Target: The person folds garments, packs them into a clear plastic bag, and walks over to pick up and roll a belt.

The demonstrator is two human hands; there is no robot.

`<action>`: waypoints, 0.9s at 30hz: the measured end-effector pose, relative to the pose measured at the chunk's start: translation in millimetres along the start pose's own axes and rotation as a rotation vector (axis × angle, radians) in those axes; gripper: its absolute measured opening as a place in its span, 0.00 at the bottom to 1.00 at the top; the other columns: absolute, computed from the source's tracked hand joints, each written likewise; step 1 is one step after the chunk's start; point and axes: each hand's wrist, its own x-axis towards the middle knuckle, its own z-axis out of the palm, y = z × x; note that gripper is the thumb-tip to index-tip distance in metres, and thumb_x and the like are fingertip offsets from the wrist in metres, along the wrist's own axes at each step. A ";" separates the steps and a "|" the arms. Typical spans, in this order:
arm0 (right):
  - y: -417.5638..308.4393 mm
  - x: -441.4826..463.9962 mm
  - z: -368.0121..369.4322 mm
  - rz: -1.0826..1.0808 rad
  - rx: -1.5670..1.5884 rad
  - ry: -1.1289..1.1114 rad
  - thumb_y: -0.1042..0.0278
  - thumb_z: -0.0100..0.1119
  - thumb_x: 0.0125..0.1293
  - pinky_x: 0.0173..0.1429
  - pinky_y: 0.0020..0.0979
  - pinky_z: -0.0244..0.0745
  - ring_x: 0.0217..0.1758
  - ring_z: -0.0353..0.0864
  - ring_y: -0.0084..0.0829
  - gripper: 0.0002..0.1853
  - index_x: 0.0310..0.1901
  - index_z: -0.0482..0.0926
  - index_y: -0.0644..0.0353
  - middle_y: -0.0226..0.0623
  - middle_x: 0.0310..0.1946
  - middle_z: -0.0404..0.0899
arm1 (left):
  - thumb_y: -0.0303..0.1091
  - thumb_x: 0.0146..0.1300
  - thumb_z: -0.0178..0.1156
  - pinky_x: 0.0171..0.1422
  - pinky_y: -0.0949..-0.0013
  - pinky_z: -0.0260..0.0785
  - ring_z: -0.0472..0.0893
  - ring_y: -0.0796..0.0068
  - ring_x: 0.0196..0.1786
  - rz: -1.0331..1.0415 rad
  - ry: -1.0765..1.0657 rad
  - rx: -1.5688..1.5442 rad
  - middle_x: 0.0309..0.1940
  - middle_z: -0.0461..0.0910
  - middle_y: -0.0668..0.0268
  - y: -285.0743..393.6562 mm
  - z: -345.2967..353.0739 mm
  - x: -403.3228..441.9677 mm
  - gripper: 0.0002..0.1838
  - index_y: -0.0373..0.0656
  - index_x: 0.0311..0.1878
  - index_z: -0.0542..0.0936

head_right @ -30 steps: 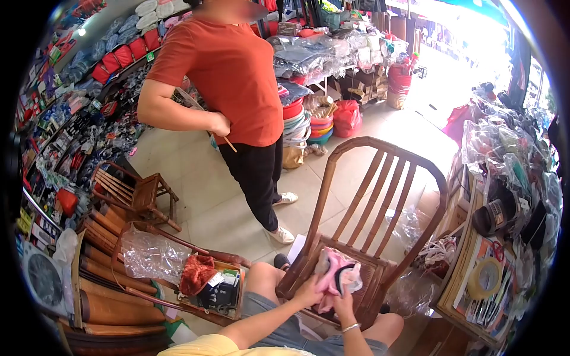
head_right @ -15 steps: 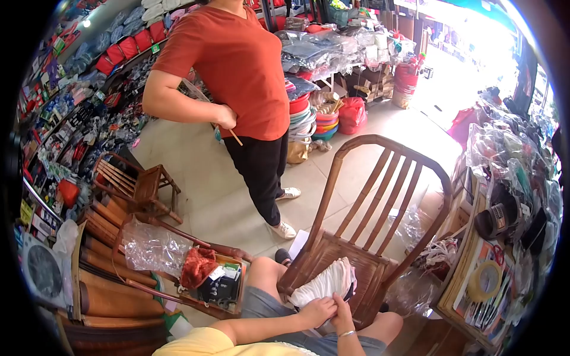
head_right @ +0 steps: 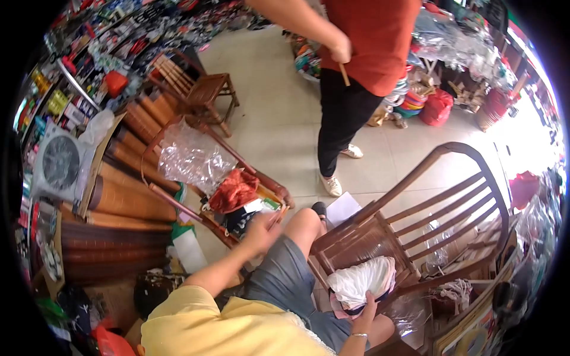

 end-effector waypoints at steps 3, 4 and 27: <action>-11.9 -30.5 30.9 -0.012 -0.050 -0.006 0.70 0.57 0.57 0.55 0.38 0.73 0.53 0.75 0.38 0.27 0.58 0.66 0.67 0.43 0.51 0.73 | 0.24 0.53 0.57 0.55 0.64 0.68 0.77 0.60 0.49 -0.119 0.461 -0.048 0.47 0.77 0.53 -102.0 -78.6 30.9 0.18 0.34 0.49 0.75; -18.8 -48.0 49.4 -0.021 -0.100 0.083 0.68 0.61 0.56 0.53 0.35 0.74 0.50 0.76 0.37 0.25 0.55 0.69 0.67 0.41 0.49 0.75 | 0.25 0.53 0.58 0.62 0.61 0.62 0.72 0.55 0.56 -0.196 0.656 0.094 0.54 0.72 0.50 -149.8 -100.4 35.2 0.23 0.34 0.55 0.71; -11.5 -50.8 41.2 -0.277 -0.240 0.166 0.68 0.61 0.53 0.47 0.31 0.73 0.42 0.77 0.34 0.24 0.51 0.73 0.72 0.38 0.44 0.78 | 0.30 0.65 0.55 0.40 0.82 0.64 0.70 0.88 0.35 -0.105 0.465 -0.637 0.32 0.72 0.77 -41.4 -270.7 92.7 0.04 0.45 0.41 0.75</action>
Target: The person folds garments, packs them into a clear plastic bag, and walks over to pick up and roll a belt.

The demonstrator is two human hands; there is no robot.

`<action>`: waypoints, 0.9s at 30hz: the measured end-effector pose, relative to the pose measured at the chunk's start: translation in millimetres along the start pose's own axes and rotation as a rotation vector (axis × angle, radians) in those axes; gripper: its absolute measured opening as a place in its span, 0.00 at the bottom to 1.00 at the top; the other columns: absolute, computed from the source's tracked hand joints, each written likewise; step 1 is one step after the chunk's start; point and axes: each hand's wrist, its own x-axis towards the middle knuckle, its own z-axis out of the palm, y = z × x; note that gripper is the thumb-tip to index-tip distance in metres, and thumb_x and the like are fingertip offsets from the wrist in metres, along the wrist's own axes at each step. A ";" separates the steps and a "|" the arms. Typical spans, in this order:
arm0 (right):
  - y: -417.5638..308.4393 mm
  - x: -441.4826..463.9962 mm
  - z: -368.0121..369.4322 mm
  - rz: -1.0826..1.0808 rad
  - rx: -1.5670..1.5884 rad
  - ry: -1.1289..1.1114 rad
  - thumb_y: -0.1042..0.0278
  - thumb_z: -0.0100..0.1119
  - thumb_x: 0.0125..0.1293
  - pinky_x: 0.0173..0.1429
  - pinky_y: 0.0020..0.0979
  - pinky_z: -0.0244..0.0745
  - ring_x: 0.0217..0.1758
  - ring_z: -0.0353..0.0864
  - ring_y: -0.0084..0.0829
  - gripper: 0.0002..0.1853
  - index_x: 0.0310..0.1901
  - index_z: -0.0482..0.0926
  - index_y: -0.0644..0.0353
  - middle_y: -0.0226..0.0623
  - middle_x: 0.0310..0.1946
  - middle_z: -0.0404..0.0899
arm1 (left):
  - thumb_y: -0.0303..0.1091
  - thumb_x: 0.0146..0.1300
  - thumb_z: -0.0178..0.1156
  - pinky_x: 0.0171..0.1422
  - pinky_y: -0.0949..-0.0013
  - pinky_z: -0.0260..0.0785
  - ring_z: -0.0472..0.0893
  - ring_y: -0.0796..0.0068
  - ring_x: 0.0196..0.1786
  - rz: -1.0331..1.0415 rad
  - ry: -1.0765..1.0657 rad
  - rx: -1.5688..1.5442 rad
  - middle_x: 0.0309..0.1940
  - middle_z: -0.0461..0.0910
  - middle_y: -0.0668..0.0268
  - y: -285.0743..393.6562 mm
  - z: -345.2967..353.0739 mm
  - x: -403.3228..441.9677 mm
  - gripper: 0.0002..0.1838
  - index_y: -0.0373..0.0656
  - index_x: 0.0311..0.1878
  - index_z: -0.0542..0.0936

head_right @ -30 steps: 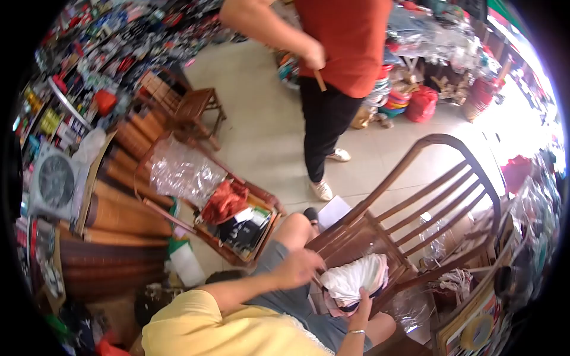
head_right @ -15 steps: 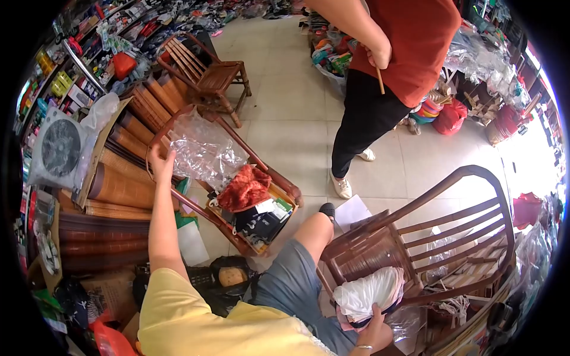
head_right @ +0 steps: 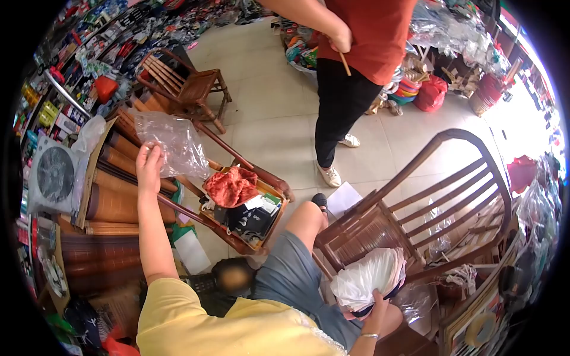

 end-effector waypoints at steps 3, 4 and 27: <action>-17.6 -14.9 3.2 -0.051 -0.191 0.143 0.67 0.65 0.50 0.38 0.32 0.71 0.31 0.75 0.31 0.17 0.35 0.77 0.74 0.36 0.31 0.77 | 0.31 0.67 0.53 0.39 0.85 0.62 0.70 0.91 0.35 0.168 0.099 0.094 0.35 0.72 0.78 9.4 -3.3 7.6 0.04 0.46 0.43 0.75; -21.0 -17.9 3.9 -0.082 -0.216 0.181 0.66 0.67 0.48 0.34 0.32 0.69 0.26 0.73 0.30 0.16 0.28 0.77 0.75 0.35 0.24 0.76 | 0.31 0.67 0.53 0.40 0.82 0.64 0.72 0.87 0.35 0.266 0.149 0.184 0.35 0.74 0.75 5.9 -9.3 17.0 0.05 0.44 0.43 0.75; -67.9 -42.7 12.1 -0.019 -0.300 0.332 0.74 0.69 0.39 0.42 0.34 0.71 0.31 0.72 0.34 0.15 0.27 0.71 0.67 0.31 0.27 0.73 | 0.30 0.67 0.51 0.57 0.53 0.71 0.78 0.70 0.47 -0.088 -0.132 -0.823 0.44 0.78 0.66 9.3 155.5 -90.8 0.06 0.47 0.46 0.74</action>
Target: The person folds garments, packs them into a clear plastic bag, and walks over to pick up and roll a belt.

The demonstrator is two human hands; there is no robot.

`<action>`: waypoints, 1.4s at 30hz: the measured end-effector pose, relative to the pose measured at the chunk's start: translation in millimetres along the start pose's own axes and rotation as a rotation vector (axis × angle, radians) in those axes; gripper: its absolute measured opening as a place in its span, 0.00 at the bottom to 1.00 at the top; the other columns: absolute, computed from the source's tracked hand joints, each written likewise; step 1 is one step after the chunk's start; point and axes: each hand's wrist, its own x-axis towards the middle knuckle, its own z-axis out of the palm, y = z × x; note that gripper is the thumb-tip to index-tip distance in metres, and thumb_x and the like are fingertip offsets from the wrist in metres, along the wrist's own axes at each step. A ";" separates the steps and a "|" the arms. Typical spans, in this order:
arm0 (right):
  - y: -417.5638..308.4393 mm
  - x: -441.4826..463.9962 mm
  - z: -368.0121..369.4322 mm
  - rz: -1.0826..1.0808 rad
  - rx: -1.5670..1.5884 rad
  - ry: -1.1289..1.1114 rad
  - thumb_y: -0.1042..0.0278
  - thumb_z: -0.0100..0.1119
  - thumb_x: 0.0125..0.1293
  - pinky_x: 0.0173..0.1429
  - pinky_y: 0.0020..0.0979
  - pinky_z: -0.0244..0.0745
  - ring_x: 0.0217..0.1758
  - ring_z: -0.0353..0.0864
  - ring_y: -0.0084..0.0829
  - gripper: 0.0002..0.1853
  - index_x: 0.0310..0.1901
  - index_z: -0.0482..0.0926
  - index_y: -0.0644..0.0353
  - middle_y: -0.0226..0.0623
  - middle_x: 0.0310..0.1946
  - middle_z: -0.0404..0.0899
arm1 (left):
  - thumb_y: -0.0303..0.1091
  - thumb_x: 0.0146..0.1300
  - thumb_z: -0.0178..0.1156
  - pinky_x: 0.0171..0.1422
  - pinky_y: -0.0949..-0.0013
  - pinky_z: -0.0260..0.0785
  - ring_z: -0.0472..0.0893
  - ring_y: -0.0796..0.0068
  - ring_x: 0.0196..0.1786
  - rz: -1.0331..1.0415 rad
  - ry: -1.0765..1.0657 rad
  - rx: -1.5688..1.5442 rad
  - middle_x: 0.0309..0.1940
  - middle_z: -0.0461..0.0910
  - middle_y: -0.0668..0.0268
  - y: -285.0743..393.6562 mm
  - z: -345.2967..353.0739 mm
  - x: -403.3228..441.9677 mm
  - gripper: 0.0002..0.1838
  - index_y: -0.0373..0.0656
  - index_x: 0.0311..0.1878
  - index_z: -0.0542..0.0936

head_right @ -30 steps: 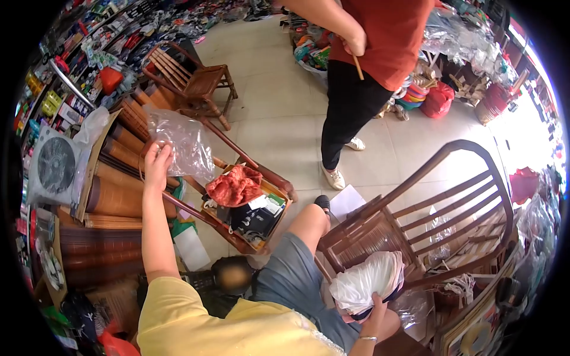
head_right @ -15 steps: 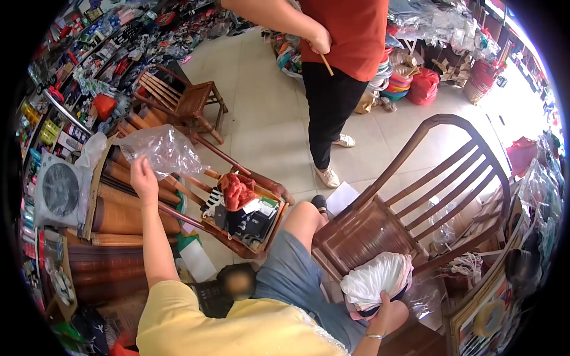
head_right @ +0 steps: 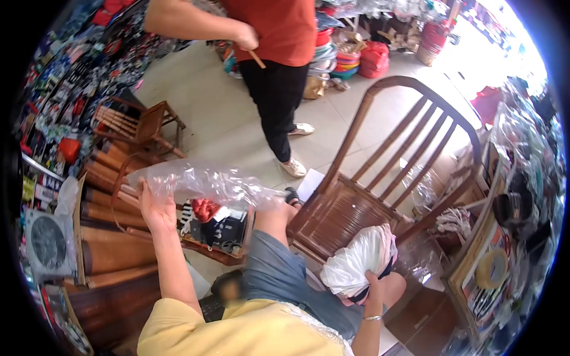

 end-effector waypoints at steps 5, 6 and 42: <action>40.2 28.2 -24.1 -0.146 0.191 -0.060 0.75 0.65 0.41 0.51 0.33 0.70 0.43 0.76 0.38 0.23 0.44 0.74 0.67 0.35 0.39 0.77 | 0.22 0.60 0.47 0.52 0.51 0.73 0.78 0.74 0.35 -0.410 -0.025 -0.117 0.31 0.75 0.68 -54.2 10.5 -58.8 0.09 0.47 0.41 0.73; 52.9 41.3 -35.0 -0.187 0.148 -0.075 0.75 0.63 0.42 0.56 0.33 0.69 0.48 0.76 0.39 0.29 0.51 0.73 0.67 0.37 0.45 0.77 | 0.21 0.58 0.47 0.52 0.51 0.73 0.77 0.74 0.35 -0.466 0.047 -0.093 0.29 0.74 0.68 -62.2 14.9 -72.5 0.09 0.46 0.40 0.72; -302.5 135.2 95.5 -1.498 -1.041 0.580 0.46 0.62 0.56 0.68 0.49 0.49 0.64 0.58 0.47 0.39 0.66 0.61 0.55 0.48 0.56 0.69 | 0.21 0.50 0.48 0.42 0.57 0.79 0.78 0.70 0.30 -0.664 0.159 0.308 0.31 0.71 0.67 -115.8 -140.1 -117.6 0.12 0.43 0.39 0.70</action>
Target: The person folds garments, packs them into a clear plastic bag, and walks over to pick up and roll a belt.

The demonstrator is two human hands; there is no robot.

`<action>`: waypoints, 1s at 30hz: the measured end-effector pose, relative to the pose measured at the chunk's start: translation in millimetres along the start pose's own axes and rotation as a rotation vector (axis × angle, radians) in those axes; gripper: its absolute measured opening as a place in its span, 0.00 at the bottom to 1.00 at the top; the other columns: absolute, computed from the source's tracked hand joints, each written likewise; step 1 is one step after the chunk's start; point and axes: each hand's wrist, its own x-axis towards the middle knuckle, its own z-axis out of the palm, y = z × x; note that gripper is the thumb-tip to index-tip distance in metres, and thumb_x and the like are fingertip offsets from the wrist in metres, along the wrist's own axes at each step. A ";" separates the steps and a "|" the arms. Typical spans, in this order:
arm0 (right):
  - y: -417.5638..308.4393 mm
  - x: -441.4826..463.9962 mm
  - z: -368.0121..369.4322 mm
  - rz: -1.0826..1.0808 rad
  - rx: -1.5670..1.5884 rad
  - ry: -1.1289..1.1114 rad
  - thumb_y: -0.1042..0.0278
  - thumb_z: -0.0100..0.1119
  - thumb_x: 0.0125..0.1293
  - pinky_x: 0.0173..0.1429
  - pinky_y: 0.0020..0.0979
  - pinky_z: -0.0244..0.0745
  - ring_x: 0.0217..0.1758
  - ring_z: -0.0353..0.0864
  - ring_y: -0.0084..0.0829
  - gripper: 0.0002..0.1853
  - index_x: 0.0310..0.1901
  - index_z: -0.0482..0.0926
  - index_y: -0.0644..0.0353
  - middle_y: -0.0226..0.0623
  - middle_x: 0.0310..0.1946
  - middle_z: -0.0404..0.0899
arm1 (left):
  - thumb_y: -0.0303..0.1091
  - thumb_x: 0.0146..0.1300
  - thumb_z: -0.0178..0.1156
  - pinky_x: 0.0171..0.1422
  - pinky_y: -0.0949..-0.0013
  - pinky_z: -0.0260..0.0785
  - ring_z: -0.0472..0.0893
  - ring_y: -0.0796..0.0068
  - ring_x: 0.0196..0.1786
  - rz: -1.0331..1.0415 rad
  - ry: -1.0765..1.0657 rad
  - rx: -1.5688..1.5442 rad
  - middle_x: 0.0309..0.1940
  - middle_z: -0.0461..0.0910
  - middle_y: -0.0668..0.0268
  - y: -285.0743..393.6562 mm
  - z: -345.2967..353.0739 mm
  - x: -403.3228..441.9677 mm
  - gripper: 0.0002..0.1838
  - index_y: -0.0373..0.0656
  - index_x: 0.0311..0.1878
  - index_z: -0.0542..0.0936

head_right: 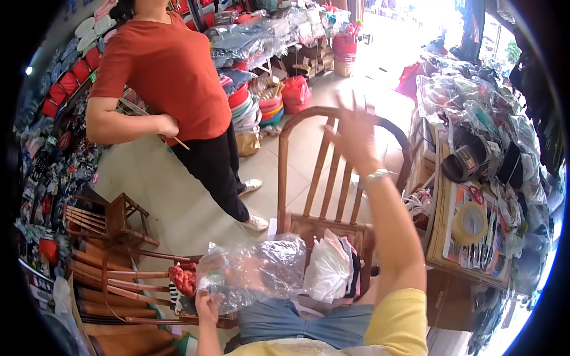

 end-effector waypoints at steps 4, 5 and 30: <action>46.2 -65.7 -22.6 -0.008 -0.123 -0.222 0.46 0.63 0.55 0.75 0.47 0.35 0.75 0.38 0.47 0.41 0.66 0.60 0.58 0.49 0.70 0.47 | 0.21 0.51 0.48 0.42 0.57 0.78 0.79 0.69 0.31 -0.027 -0.027 0.010 0.28 0.71 0.66 12.1 10.0 3.3 0.11 0.43 0.39 0.70; 36.1 -84.4 -28.1 0.015 -0.192 -0.503 0.45 0.64 0.54 0.75 0.48 0.31 0.76 0.35 0.46 0.44 0.68 0.56 0.57 0.48 0.72 0.43 | 0.20 0.52 0.48 0.42 0.58 0.78 0.79 0.69 0.31 -0.033 -0.024 0.021 0.28 0.71 0.66 11.2 8.9 3.6 0.11 0.43 0.39 0.70; -93.7 -428.0 62.9 0.999 1.079 -0.962 0.52 0.65 0.54 0.34 0.29 0.76 0.30 0.82 0.30 0.32 0.51 0.74 0.73 0.46 0.33 0.82 | 0.22 0.49 0.48 0.34 0.54 0.78 0.78 0.66 0.31 -0.097 0.023 0.002 0.32 0.74 0.65 -18.9 -38.6 12.7 0.12 0.42 0.38 0.72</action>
